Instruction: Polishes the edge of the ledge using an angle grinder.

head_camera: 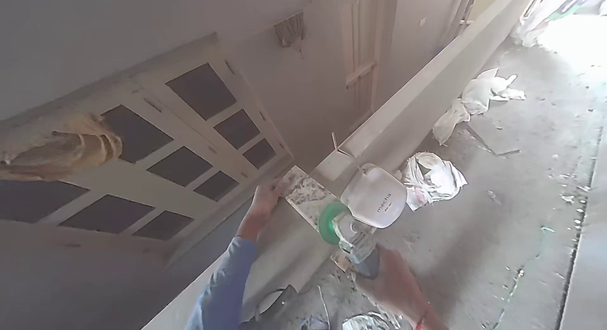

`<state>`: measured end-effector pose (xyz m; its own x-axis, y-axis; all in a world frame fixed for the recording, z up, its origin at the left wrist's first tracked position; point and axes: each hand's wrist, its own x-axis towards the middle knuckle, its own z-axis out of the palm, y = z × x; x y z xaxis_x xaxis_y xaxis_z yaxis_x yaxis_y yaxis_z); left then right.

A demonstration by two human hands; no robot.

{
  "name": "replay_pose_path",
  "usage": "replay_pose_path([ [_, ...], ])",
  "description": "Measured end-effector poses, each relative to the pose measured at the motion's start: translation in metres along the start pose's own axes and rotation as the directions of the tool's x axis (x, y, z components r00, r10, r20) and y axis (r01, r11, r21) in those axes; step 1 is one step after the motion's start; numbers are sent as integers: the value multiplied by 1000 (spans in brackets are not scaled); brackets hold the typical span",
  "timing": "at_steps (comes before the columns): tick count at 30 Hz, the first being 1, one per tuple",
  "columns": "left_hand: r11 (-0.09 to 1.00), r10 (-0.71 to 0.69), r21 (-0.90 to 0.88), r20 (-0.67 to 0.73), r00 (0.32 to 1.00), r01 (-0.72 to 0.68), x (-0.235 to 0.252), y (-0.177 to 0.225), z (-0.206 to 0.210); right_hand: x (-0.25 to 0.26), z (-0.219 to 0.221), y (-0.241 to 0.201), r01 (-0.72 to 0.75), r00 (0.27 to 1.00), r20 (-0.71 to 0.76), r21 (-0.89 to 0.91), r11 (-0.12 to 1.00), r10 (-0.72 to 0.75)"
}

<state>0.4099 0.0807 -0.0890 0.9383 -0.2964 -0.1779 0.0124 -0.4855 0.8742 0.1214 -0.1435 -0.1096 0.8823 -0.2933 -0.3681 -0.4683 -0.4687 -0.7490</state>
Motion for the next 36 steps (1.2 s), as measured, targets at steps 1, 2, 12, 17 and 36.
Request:
replay_pose_path([
  [1, 1000, 1, -16, 1, 1000, -1, -1, 0, 0, 1, 1, 1, -9, 1000, -11, 10, 1000, 9],
  [2, 1000, 0, -15, -1, 1000, 0, 0, 0, -1, 2, 3, 2, -13, 999, -34, 27, 1000, 14],
  [12, 1000, -20, -21, -24, 999, 20, 0, 4, 2, 7, 26, 15, 70, 992, -118, 143, 987, -54],
  [17, 999, -30, 33, -25, 999, 31, -1, 6, 4, 7, 37, 25, 115, 989, -113, 151, 982, -98],
  [36, 999, -41, 12, -24, 999, 41, -1, 5, 4, 33, 102, 52, 356, 908, -337, 309, 882, -248],
])
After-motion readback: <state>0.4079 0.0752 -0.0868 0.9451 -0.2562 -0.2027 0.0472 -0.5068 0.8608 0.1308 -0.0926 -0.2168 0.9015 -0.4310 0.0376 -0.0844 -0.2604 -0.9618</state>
